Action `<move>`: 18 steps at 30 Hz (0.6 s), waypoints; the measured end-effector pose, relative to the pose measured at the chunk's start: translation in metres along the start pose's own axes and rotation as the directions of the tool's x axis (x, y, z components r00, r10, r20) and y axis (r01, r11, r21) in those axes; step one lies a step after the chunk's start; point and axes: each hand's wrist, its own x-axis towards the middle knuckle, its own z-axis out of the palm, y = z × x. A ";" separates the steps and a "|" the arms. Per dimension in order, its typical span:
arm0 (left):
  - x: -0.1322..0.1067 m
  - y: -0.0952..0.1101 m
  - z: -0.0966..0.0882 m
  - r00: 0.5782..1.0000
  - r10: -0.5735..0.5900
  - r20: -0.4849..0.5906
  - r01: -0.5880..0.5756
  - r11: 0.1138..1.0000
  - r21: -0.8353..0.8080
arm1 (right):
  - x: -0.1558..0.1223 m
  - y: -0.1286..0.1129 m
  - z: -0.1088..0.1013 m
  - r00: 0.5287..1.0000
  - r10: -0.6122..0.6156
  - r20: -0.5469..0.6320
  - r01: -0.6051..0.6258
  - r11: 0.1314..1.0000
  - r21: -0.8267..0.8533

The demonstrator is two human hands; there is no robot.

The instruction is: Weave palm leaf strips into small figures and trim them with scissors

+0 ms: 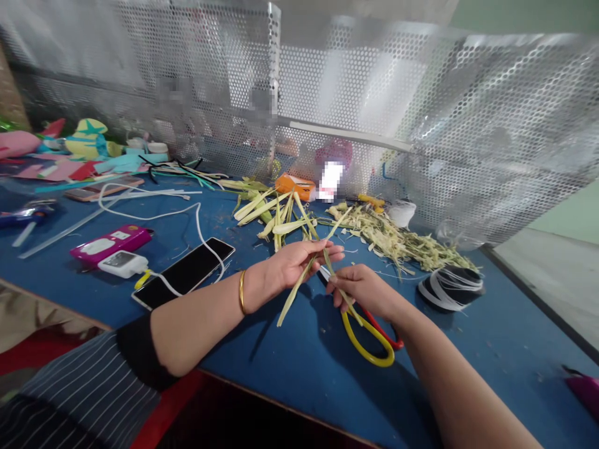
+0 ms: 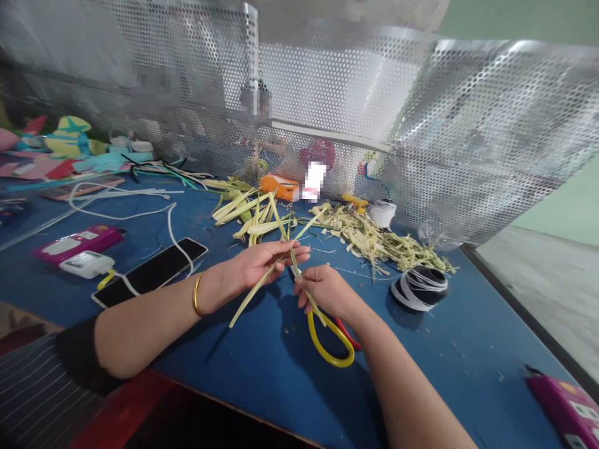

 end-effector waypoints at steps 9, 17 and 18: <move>-0.013 -0.020 0.016 0.994 0.112 0.001 -0.106 0.936 0.334 | -0.016 -0.018 -0.006 0.559 -0.436 -0.705 0.299 0.899 -0.320; -0.021 -0.046 0.020 0.989 0.028 0.148 -0.118 0.757 0.642 | -0.009 -0.012 0.002 0.776 -0.292 -0.558 0.127 0.940 -0.316; -0.021 -0.047 0.019 0.988 0.029 0.151 -0.124 0.736 0.666 | -0.010 -0.012 0.004 0.781 -0.304 -0.545 0.157 0.941 -0.300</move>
